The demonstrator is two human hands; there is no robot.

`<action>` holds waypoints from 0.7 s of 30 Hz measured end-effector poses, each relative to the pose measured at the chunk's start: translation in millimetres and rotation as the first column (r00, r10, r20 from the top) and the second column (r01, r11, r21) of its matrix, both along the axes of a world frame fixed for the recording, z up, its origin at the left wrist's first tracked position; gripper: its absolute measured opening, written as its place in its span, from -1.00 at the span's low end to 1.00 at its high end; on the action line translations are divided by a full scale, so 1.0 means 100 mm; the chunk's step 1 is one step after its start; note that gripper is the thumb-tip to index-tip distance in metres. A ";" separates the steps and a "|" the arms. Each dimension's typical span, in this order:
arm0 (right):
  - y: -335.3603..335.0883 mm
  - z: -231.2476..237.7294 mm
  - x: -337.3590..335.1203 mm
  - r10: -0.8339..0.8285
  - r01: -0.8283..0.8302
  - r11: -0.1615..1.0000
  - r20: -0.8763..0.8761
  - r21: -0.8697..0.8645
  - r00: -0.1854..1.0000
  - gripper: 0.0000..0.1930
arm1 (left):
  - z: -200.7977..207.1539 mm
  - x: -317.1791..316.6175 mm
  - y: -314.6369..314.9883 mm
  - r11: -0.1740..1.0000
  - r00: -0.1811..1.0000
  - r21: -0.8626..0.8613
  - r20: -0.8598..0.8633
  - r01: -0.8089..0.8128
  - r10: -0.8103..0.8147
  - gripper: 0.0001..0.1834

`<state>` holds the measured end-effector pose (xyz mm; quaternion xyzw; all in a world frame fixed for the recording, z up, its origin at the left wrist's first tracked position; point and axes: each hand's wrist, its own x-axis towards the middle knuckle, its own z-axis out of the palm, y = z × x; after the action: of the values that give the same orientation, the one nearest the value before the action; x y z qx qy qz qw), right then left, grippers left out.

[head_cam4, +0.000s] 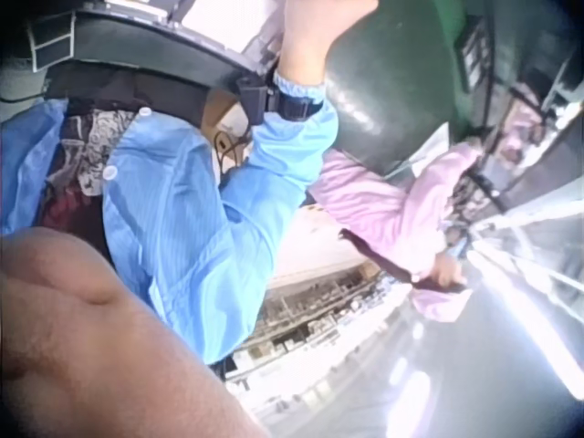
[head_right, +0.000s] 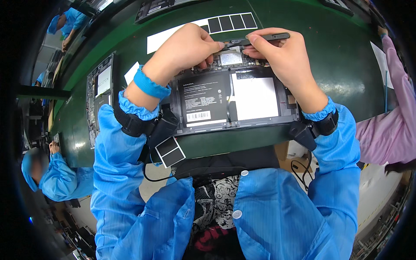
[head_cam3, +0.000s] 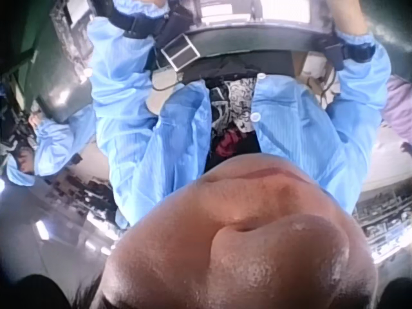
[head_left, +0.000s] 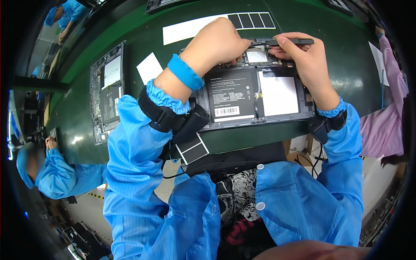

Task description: The person is assembling internal components of a tablet or similar electronic device on a factory assembly line.

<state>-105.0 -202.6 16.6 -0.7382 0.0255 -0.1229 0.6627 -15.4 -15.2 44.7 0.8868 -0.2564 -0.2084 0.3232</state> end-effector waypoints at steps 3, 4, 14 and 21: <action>0.01 -0.01 -0.01 -0.002 0.002 0.999 -0.004 -0.034 1.000 -0.76 | -0.03 0.00 -0.02 0.999 0.999 -0.021 -0.035 -0.027 0.026 -0.68; 0.01 -0.03 -0.01 -0.002 0.002 1.000 0.004 -0.024 1.000 -0.76 | -0.04 0.00 -0.03 0.999 0.999 -0.019 -0.036 -0.029 0.029 -0.68; 0.03 -0.05 -0.05 -0.032 0.035 0.998 0.047 -0.058 0.998 -0.81 | -0.02 -0.04 -0.04 0.998 0.998 -0.018 -0.029 -0.052 0.052 -0.70; 0.01 -0.07 -0.03 -0.021 0.024 0.998 0.049 -0.062 0.999 -0.80 | -0.03 -0.06 -0.04 0.997 0.998 -0.032 -0.020 -0.066 0.065 -0.68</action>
<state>-108.4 -201.8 9.6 -0.7551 0.0138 -0.1489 0.6383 -21.1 -19.5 41.7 0.8874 -0.2275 -0.2016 0.3467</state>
